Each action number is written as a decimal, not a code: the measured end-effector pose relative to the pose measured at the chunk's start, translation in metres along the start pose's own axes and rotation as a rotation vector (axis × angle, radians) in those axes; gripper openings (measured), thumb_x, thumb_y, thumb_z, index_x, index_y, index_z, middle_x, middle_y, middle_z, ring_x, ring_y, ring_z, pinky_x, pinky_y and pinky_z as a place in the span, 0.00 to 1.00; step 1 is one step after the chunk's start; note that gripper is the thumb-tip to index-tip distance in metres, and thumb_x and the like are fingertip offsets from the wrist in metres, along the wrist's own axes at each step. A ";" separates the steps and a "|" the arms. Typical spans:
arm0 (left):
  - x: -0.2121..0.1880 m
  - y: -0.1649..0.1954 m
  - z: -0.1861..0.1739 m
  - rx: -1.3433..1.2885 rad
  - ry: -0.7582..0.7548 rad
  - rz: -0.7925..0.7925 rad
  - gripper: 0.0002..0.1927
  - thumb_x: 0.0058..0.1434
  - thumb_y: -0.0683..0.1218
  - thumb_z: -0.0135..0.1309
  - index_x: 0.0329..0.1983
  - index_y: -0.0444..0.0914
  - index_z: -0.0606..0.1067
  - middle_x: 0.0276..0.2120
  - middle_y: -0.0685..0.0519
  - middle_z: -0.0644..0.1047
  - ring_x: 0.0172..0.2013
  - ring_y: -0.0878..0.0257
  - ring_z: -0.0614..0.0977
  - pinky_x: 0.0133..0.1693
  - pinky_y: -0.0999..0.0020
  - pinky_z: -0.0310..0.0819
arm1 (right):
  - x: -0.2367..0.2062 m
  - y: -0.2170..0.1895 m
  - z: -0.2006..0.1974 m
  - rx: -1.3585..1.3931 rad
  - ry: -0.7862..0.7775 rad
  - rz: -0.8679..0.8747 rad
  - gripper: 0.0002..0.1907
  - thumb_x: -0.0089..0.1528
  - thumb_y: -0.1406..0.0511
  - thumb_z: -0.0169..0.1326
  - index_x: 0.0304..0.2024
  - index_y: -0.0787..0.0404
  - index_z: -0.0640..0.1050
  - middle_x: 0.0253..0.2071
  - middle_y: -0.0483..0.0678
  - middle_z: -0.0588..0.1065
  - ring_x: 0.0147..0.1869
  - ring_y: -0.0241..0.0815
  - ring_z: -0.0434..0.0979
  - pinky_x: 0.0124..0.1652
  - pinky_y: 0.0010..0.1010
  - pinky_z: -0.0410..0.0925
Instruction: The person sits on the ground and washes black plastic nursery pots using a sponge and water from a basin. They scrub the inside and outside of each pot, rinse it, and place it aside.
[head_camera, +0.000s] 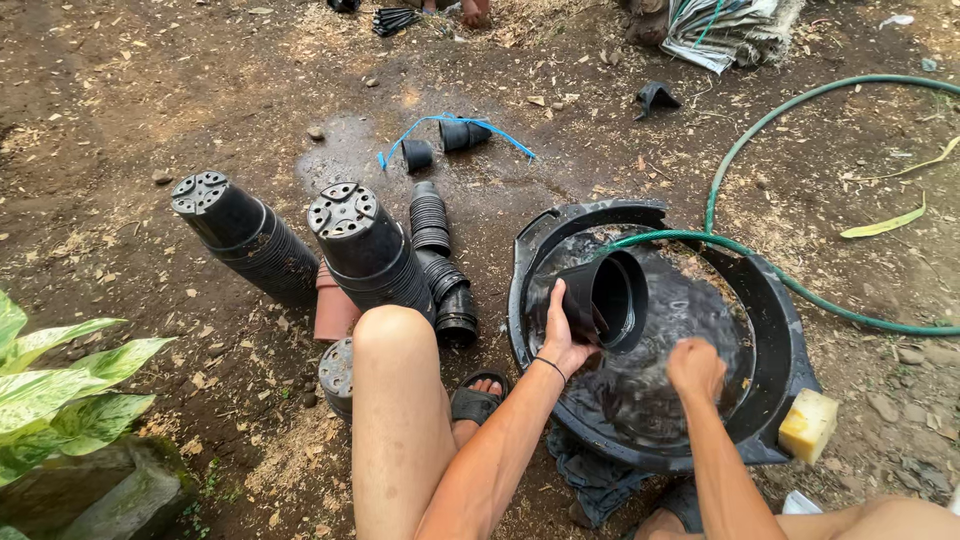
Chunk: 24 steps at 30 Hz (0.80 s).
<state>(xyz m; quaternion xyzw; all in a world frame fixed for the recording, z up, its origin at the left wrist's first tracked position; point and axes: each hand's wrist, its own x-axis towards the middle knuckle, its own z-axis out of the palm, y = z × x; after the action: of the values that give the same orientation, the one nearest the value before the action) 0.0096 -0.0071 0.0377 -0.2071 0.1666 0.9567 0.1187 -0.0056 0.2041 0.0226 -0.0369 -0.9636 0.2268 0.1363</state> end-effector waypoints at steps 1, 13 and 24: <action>0.000 -0.001 0.001 -0.009 0.007 -0.015 0.45 0.55 0.77 0.48 0.68 0.45 0.70 0.67 0.47 0.70 0.65 0.46 0.70 0.63 0.38 0.61 | 0.007 -0.008 -0.004 0.076 0.095 -0.075 0.12 0.67 0.67 0.54 0.51 0.58 0.85 0.45 0.57 0.82 0.48 0.56 0.80 0.48 0.42 0.71; -0.008 -0.020 0.006 0.235 0.052 -0.004 0.41 0.55 0.75 0.53 0.60 0.43 0.74 0.56 0.51 0.77 0.56 0.51 0.77 0.53 0.43 0.72 | 0.008 -0.066 -0.002 0.176 -0.316 -0.466 0.18 0.57 0.64 0.59 0.47 0.68 0.79 0.43 0.68 0.77 0.47 0.71 0.77 0.47 0.51 0.70; -0.022 -0.015 0.017 0.378 0.236 0.093 0.53 0.47 0.67 0.64 0.68 0.32 0.61 0.59 0.41 0.73 0.55 0.51 0.78 0.53 0.47 0.75 | -0.003 -0.058 0.014 0.272 -0.385 -0.176 0.29 0.50 0.66 0.58 0.55 0.69 0.75 0.49 0.68 0.78 0.57 0.68 0.76 0.54 0.48 0.70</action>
<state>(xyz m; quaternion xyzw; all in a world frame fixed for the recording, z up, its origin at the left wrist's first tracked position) 0.0275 0.0097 0.0574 -0.2839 0.3650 0.8820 0.0911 -0.0076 0.1460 0.0356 0.1099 -0.9319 0.3447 -0.0270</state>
